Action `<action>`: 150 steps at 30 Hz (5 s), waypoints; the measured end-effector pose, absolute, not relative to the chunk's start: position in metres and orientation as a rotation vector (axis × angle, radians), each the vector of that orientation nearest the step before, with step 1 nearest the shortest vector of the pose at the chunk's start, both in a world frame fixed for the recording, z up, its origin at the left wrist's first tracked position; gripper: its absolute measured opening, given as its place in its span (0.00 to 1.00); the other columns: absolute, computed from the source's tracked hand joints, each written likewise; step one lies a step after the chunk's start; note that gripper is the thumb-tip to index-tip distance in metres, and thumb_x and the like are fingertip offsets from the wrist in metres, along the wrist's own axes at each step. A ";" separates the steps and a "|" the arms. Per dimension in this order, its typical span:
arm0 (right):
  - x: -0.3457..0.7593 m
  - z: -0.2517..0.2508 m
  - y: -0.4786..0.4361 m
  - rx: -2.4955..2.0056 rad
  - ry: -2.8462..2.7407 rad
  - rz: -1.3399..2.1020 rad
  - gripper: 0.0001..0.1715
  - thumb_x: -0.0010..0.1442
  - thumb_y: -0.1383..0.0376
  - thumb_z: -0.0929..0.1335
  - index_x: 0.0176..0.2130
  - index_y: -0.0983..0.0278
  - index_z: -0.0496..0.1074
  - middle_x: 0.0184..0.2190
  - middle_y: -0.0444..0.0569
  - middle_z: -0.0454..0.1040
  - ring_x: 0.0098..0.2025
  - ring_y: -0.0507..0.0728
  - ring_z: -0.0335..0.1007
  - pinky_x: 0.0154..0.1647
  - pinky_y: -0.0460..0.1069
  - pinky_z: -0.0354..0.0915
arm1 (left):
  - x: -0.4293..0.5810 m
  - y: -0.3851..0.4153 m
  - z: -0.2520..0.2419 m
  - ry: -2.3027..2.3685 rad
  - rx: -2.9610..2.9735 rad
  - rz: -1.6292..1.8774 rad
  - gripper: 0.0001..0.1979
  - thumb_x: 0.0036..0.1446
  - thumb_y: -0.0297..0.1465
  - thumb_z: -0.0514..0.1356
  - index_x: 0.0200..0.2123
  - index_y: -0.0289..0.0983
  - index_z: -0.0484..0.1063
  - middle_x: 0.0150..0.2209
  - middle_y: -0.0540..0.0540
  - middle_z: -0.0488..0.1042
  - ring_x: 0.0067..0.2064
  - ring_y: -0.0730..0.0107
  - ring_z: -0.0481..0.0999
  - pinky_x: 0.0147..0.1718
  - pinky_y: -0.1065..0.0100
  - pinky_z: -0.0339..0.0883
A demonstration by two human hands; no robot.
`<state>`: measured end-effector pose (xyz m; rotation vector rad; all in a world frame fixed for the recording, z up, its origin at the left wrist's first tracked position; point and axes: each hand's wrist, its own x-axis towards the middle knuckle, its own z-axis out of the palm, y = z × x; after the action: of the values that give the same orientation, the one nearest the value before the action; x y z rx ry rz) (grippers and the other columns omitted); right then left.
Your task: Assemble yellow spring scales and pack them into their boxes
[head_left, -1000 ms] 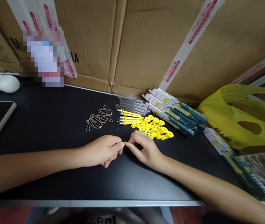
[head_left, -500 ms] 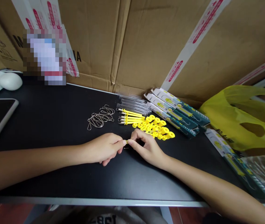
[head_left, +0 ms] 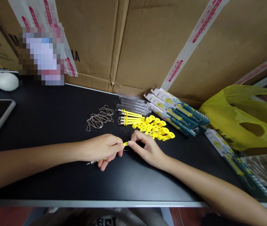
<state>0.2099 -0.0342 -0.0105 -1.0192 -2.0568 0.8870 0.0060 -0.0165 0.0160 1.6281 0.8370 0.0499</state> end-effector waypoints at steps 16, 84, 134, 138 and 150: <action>0.210 -0.008 -0.035 -1.020 -1.976 0.992 0.13 0.64 0.62 0.64 0.28 0.63 0.62 0.23 0.41 0.62 0.26 0.49 0.58 0.29 0.46 0.57 | 0.007 -0.024 0.017 0.992 2.249 0.232 0.10 0.64 0.36 0.47 0.34 0.39 0.63 0.25 0.53 0.65 0.30 0.70 0.68 0.29 0.70 0.55; 0.199 -0.009 -0.041 -1.130 -2.036 0.563 0.17 0.64 0.63 0.63 0.24 0.62 0.60 0.20 0.41 0.61 0.23 0.49 0.56 0.25 0.46 0.54 | 0.013 -0.042 0.012 1.029 2.060 0.281 0.08 0.66 0.35 0.42 0.34 0.41 0.51 0.15 0.59 0.55 0.17 0.73 0.61 0.20 0.72 0.51; 0.220 0.000 -0.031 -1.016 -2.140 1.026 0.14 0.64 0.63 0.64 0.27 0.65 0.65 0.22 0.40 0.61 0.26 0.48 0.57 0.28 0.44 0.55 | 0.010 -0.030 0.019 0.921 1.843 0.205 0.12 0.66 0.37 0.43 0.31 0.40 0.58 0.14 0.60 0.63 0.13 0.80 0.59 0.18 0.75 0.54; 0.219 -0.004 -0.032 -1.039 -2.113 1.024 0.15 0.64 0.62 0.65 0.26 0.65 0.64 0.22 0.40 0.61 0.25 0.48 0.57 0.27 0.44 0.54 | 0.010 -0.028 0.014 0.885 1.934 0.197 0.13 0.66 0.37 0.43 0.30 0.40 0.57 0.14 0.58 0.64 0.19 0.75 0.66 0.24 0.73 0.58; 0.211 -0.006 -0.037 -1.096 -2.026 0.961 0.16 0.62 0.59 0.66 0.26 0.64 0.64 0.19 0.40 0.63 0.23 0.48 0.57 0.26 0.44 0.55 | 0.011 -0.030 0.013 0.918 1.925 0.080 0.14 0.66 0.41 0.39 0.32 0.41 0.54 0.13 0.59 0.61 0.12 0.76 0.60 0.15 0.74 0.55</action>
<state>0.2113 -0.0375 -0.0063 -1.0955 -2.0256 0.9608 0.0115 -0.0298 0.0128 1.9250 0.9180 0.0803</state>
